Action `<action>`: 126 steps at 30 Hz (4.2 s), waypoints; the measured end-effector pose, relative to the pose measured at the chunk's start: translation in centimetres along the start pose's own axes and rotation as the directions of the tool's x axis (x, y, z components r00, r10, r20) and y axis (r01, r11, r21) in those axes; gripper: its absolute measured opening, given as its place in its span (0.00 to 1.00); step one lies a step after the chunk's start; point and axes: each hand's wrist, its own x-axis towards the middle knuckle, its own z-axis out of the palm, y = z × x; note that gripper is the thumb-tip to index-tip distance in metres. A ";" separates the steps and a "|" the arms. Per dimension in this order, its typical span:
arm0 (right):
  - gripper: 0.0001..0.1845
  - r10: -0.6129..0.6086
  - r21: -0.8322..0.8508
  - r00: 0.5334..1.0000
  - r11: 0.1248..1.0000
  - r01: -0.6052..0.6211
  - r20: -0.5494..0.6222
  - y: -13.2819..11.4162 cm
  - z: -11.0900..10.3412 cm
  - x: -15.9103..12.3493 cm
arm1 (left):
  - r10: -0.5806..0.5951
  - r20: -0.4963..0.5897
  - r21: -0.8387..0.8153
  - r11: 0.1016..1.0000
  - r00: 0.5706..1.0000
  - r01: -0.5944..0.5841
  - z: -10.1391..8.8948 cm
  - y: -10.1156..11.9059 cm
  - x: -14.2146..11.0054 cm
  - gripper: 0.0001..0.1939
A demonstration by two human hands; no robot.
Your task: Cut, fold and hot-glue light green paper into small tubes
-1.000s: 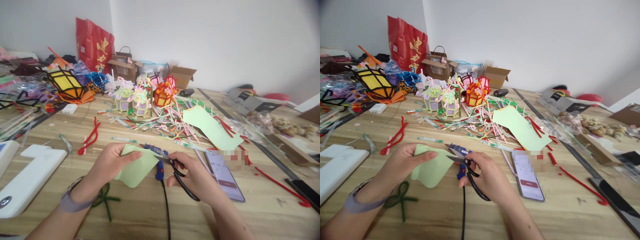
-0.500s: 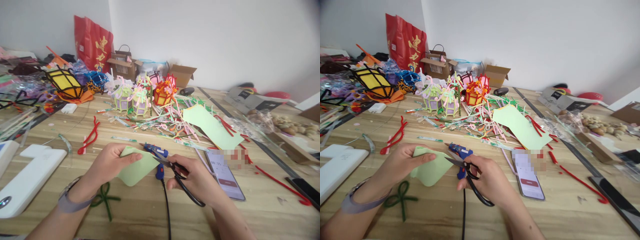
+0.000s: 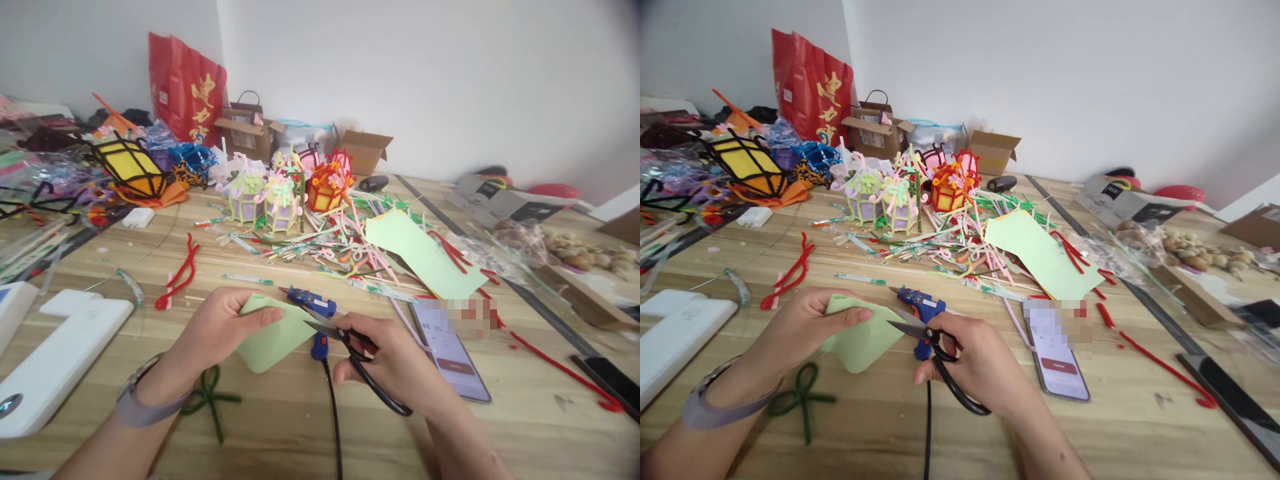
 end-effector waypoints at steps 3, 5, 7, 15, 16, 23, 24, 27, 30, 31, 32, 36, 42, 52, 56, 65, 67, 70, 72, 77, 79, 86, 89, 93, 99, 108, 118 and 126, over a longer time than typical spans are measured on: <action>0.09 0.007 0.001 1.000 1.000 -0.007 0.002 0.0 0.0 -0.1 | -0.011 -0.001 0.007 1.000 1.000 0.011 0.0 -0.1 0.0 0.24; 0.09 0.007 0.005 1.000 1.000 -0.007 0.003 0.1 0.1 -0.1 | -0.022 0.003 -0.005 1.000 1.000 0.022 0.0 -0.2 0.0 0.24; 0.08 -0.001 0.000 1.000 1.000 0.001 -0.002 0.1 0.0 -0.1 | -0.024 0.008 -0.012 1.000 1.000 0.024 0.0 -0.1 0.0 0.24; 0.12 -0.020 -0.045 1.000 0.999 0.019 -0.023 0.5 0.0 0.0 | -0.032 0.000 -0.016 0.999 0.999 0.032 0.0 0.0 0.0 0.22; 0.12 -0.019 -0.050 1.000 0.999 0.018 -0.021 0.5 0.0 0.0 | -0.033 0.001 -0.015 0.999 0.999 0.033 0.0 -0.1 0.0 0.22; 0.09 0.013 -0.070 1.000 0.997 -0.014 -0.017 0.5 -0.1 0.1 | -0.081 0.032 -0.055 0.995 0.996 0.082 0.1 -0.2 0.1 0.22; 0.07 0.021 -0.056 1.000 0.998 -0.021 -0.007 0.3 -0.1 0.1 | -0.096 0.034 -0.066 0.993 0.995 0.098 0.2 -0.1 0.1 0.23; 0.06 0.048 -0.011 0.999 0.999 -0.048 0.020 0.0 -0.1 0.3 | -0.116 0.023 -0.090 0.989 0.993 0.117 0.3 0.0 0.0 0.24; 0.09 0.077 -0.005 0.997 0.997 -0.077 0.027 0.0 -0.2 0.3 | -0.115 0.023 -0.086 0.989 0.993 0.117 0.3 0.0 0.1 0.24; 0.09 0.080 -0.007 0.996 0.997 -0.079 0.035 0.0 -0.2 0.3 | -0.113 0.022 -0.083 0.990 0.993 0.114 0.3 -0.1 0.1 0.24; 0.09 0.080 -0.010 0.996 0.997 -0.079 0.043 0.1 -0.2 0.3 | -0.111 0.020 -0.082 0.990 0.994 0.112 0.3 -0.1 0.1 0.24; 0.18 0.004 -0.063 1.000 0.998 -0.003 0.024 0.2 -0.3 0.3 | -0.101 0.045 -0.095 0.990 0.994 0.104 0.5 -0.2 0.2 0.23; 0.18 0.015 -0.117 0.999 0.993 -0.010 0.039 0.2 0.0 0.1 | -0.100 0.083 -0.054 0.993 0.992 0.104 0.9 -0.2 0.1 0.22; 0.20 -0.050 -0.190 0.999 0.981 0.050 0.001 0.4 0.1 -0.1 | -0.075 0.091 -0.027 0.997 0.993 0.078 0.9 -0.2 0.2 0.22; 0.22 -0.031 -0.177 0.999 0.984 0.034 0.020 0.5 0.1 -0.2 | -0.083 0.100 -0.021 0.996 0.992 0.085 0.9 -0.3 0.3 0.24; 0.21 -0.037 -0.145 0.999 0.989 0.040 0.028 0.5 0.3 -0.2 | -0.100 0.117 -0.079 0.991 0.988 0.109 1.0 -0.6 0.3 0.24; 0.21 -0.039 -0.141 0.999 0.989 0.043 0.027 0.5 0.3 -0.2 | -0.104 0.119 -0.087 0.990 0.987 0.114 1.0 -0.7 0.3 0.24; 0.20 -0.041 -0.133 0.999 0.990 0.044 0.024 0.6 0.3 -0.1 | -0.113 0.125 -0.101 0.987 0.986 0.126 0.9 -0.8 0.2 0.25; 0.19 -0.045 -0.122 0.999 0.991 0.048 0.022 0.6 0.3 -0.1 | -0.121 0.129 -0.112 0.984 0.984 0.136 0.9 -0.8 0.3 0.25; 0.13 -0.036 -0.090 0.999 0.995 0.038 0.018 0.6 0.3 -0.1 | -0.118 0.136 -0.115 0.984 0.984 0.134 1.0 -0.7 0.3 0.24; 0.13 -0.014 -0.086 1.000 0.996 0.016 0.017 0.5 0.2 -0.1 | -0.116 0.133 -0.112 0.985 0.984 0.131 1.0 -0.7 0.3 0.24; 0.27 -0.002 -0.157 1.000 0.988 0.006 0.027 0.6 0.2 -0.1 | -0.097 0.146 -0.107 0.988 0.984 0.114 1.2 -0.8 0.4 0.22; 0.31 -0.077 -0.180 0.996 0.980 0.082 0.034 0.6 0.3 -0.2 | -0.054 0.191 -0.084 0.994 0.980 0.071 1.5 -0.6 0.3 0.22; 0.27 -0.063 -0.198 0.995 0.977 0.078 0.080 0.4 0.4 -0.1 | -0.031 0.218 -0.066 0.997 0.976 0.046 1.9 -0.5 0.2 0.22; 0.26 -0.036 -0.212 0.993 0.975 0.059 0.109 0.2 0.3 0.0 | -0.031 0.226 -0.067 0.997 0.974 0.048 1.9 -0.7 0.2 0.22; 0.25 -0.018 -0.224 0.998 0.974 0.032 0.067 0.3 0.4 -0.1 | -0.065 0.221 -0.088 0.992 0.973 0.087 1.8 -0.6 0.2 0.23; 0.21 -0.018 -0.135 0.999 0.991 0.024 0.047 0.4 0.4 -0.1 | -0.107 0.228 -0.129 0.982 0.968 0.139 2.0 -0.8 0.1 0.22; 0.28 -0.019 -0.169 0.998 0.985 0.030 0.067 0.6 0.3 -0.1 | -0.084 0.246 -0.167 0.978 0.966 0.127 2.3 -0.9 0.2 0.21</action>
